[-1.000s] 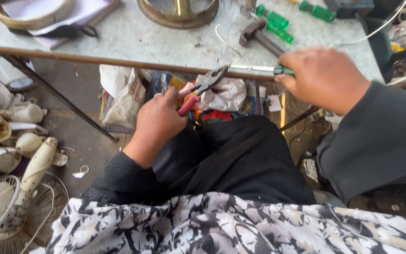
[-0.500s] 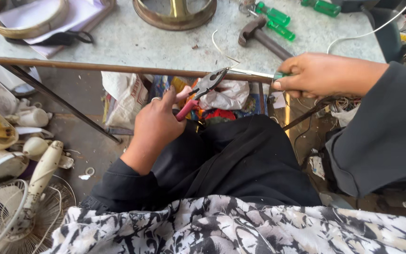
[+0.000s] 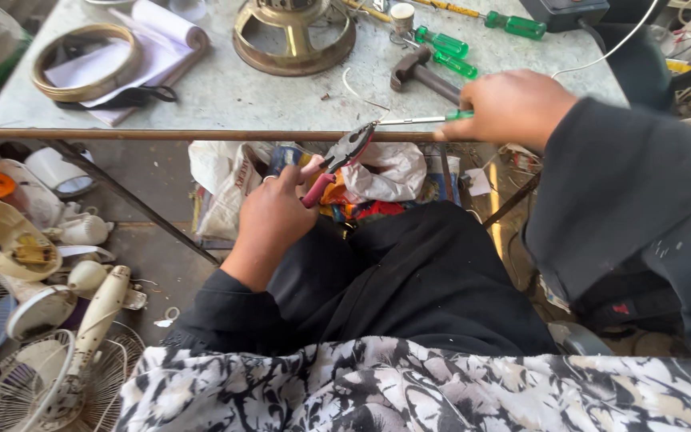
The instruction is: The person uses a hammer and pliers to work on electrical components, including a speaker and wires, by hammering at a connection and then stripping or crimping wires with pliers.
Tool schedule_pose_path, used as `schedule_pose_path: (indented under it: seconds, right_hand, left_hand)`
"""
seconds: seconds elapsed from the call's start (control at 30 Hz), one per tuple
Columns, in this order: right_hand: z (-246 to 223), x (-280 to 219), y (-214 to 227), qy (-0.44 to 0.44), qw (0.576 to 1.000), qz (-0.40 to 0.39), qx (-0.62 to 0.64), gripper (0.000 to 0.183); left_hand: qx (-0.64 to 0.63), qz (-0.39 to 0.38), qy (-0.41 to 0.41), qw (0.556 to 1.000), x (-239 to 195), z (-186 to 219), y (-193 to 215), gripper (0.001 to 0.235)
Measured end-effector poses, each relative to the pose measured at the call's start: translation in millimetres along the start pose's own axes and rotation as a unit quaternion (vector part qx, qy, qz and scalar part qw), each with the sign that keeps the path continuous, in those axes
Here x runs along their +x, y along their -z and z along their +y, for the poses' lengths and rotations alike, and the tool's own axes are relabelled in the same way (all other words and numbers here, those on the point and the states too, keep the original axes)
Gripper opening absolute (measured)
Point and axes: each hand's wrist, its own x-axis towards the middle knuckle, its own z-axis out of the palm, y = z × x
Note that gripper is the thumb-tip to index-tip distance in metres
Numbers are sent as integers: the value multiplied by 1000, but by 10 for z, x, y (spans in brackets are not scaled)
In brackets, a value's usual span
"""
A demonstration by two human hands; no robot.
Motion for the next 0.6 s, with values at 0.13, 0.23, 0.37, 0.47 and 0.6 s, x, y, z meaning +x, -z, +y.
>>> schedule_pose_path:
  seconds: [0.13, 0.23, 0.37, 0.47, 0.6]
  right_hand:
    - [-43, 14, 140, -12, 971, -101, 216, 38]
    - [-128, -325, 11, 115, 978, 173, 30, 22]
    - [-288, -464, -89, 222, 861, 404, -216, 3]
    - [-241, -345, 68, 153, 932, 286, -159, 12]
    - [-229, -300, 6, 67, 990, 114, -52, 45]
  left_hand:
    - [15, -23, 10, 1000, 30, -30, -1, 35]
    - [-5, -13, -3, 1000, 47, -92, -52, 33]
    - [-36, -18, -29, 999, 11, -145, -65, 32]
    - [4, -55, 4, 998, 53, -91, 0, 33]
    - [3, -47, 21, 999, 41, -42, 2, 34]
